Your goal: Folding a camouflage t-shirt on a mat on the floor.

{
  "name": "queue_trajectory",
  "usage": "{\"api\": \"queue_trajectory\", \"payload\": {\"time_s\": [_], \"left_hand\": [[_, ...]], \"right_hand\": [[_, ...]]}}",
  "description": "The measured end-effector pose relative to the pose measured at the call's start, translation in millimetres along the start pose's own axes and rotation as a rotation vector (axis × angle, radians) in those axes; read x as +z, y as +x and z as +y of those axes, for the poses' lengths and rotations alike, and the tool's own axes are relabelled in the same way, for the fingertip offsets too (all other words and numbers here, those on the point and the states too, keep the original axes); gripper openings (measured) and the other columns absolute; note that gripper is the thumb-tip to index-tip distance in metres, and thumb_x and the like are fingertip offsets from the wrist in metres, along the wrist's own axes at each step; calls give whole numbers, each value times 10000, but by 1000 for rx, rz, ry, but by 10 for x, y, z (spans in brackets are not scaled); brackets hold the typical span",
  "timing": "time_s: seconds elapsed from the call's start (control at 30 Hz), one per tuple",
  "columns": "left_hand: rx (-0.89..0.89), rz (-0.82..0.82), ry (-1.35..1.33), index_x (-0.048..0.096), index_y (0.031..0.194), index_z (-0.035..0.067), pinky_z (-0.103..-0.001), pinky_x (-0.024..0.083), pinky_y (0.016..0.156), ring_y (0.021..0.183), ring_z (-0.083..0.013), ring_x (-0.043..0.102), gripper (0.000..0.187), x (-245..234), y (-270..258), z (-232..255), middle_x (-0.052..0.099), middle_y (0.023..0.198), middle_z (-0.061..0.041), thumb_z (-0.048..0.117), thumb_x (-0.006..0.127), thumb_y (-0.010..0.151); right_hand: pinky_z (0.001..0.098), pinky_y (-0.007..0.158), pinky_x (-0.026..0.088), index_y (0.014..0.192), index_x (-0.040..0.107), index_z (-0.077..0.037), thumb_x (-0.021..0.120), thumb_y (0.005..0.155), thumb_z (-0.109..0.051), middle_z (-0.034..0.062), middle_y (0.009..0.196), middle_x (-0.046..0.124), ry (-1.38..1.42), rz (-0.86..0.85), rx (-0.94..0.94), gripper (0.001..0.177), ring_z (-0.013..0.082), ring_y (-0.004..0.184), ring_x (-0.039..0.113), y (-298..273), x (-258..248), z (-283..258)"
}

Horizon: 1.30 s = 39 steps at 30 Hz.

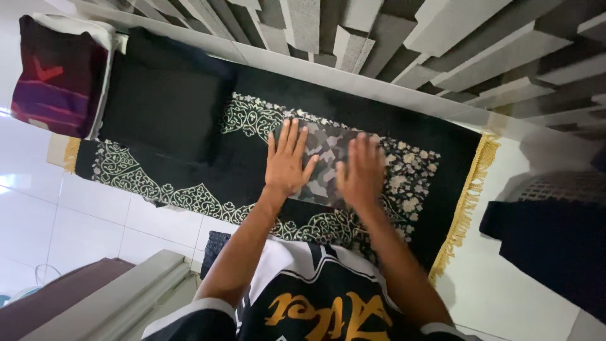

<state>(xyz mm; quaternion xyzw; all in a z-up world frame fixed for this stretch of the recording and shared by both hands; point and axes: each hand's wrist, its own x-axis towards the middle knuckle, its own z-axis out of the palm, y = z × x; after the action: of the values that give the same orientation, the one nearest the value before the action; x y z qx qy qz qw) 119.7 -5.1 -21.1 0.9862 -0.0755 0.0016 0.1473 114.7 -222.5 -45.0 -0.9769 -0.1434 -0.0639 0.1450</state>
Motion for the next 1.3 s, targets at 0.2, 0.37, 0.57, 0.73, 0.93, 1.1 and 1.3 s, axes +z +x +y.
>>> {"api": "queue_trajectory", "payload": {"time_s": [0.2,0.37,0.57,0.73,0.93,1.1,1.3], "left_hand": [[97,12,-49,383,1587,69,-618,128,1234,1578,-341,167,708,98,49,-414,239,1697,-151,492,509,1033],[56,28,-29,362,1612,8,-602,138,1281,1621,-346,171,663,0,-324,-22,237,1729,-164,397,481,1088],[148,-77,43,375,1580,67,-601,138,1238,1568,-363,172,654,-51,-531,85,243,1681,-170,395,484,1024],[196,14,21,355,1586,127,-602,113,1227,1558,-377,150,664,-128,-782,-640,246,1675,-144,445,472,1016],[161,-74,-84,264,1616,-36,-638,133,1255,1596,-379,198,742,-63,-1156,-1059,251,1703,-208,374,507,1048],[190,-136,-303,304,1546,-33,-641,159,1227,1580,-399,234,758,-393,-930,-507,306,1655,-223,366,569,958],[365,-238,-535,198,1609,-62,-643,113,1242,1595,-448,110,830,-44,-809,-15,178,1698,-280,461,528,1054]], "right_hand": [[618,1244,183,1566,403,27,496,1091,-282,229,1669,325,-7,-67,72,574,461,1543,293,-138,-172,717],[623,1247,182,1570,336,104,468,1090,-278,302,1658,300,115,-10,110,627,512,1526,264,-255,-367,96],[638,1221,213,1555,367,-2,509,1057,-328,240,1641,311,39,18,-77,612,475,1518,270,-393,-207,-410],[612,1186,251,1547,408,-42,540,1024,-323,252,1609,338,-89,55,47,607,482,1480,306,-504,-145,-137],[548,1073,396,1482,523,38,629,1052,-303,226,1337,622,72,141,256,559,406,1200,549,-353,-178,72],[403,792,501,1119,765,31,774,985,-413,139,1002,715,807,-381,755,464,200,872,602,-97,-114,415],[353,819,607,1210,691,-88,806,814,-212,16,1135,751,1438,-446,929,430,145,967,728,47,-355,105]]}}
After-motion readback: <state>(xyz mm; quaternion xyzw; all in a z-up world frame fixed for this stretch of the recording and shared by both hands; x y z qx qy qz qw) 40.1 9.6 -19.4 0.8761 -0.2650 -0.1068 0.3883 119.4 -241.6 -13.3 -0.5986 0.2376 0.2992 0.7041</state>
